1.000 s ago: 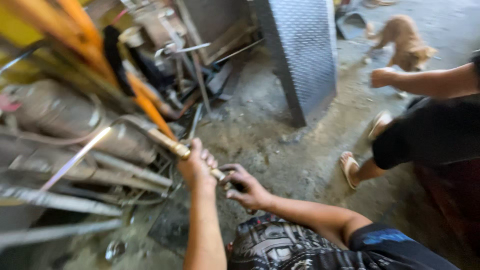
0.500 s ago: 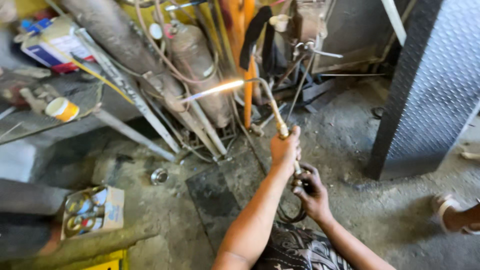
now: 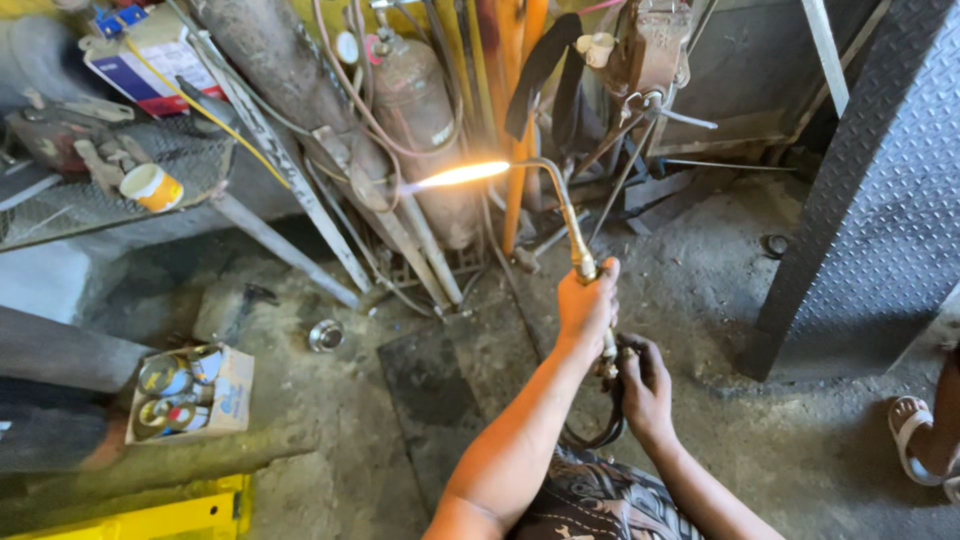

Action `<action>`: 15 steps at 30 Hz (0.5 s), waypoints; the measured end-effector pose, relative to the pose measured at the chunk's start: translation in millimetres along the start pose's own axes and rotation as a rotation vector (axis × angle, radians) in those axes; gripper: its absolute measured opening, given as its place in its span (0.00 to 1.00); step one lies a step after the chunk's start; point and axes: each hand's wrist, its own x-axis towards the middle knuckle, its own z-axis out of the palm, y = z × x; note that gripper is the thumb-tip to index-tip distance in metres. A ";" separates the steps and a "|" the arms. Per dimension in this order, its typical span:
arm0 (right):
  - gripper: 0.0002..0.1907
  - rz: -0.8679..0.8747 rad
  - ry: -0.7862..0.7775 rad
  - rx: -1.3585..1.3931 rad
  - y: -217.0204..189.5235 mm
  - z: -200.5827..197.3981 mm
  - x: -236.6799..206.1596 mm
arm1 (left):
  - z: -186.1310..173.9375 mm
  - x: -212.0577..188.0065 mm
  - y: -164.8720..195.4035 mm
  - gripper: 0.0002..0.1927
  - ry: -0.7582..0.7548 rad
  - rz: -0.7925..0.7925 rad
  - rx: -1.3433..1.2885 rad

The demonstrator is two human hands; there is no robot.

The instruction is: The person clamps a small metal fitting in a bench vise and works a white cylindrical component into it by hand, repeatedly seating and tightening the assembly. They then pick up a gas torch, open the cylinder valve, and ignite the torch, holding the lit torch.

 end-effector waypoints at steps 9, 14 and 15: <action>0.11 -0.029 0.041 0.027 6.0 -2.9 -4.2 | 4.1 -6.3 -5.6 0.14 -0.031 0.001 -0.028; 0.10 -0.046 0.012 0.015 5.8 -3.4 -7.2 | 4.4 -9.9 -4.7 0.15 -0.035 -0.001 -0.031; 0.10 -0.043 0.014 0.018 6.3 -3.3 -7.4 | 4.1 -10.4 -4.0 0.15 -0.036 -0.001 -0.031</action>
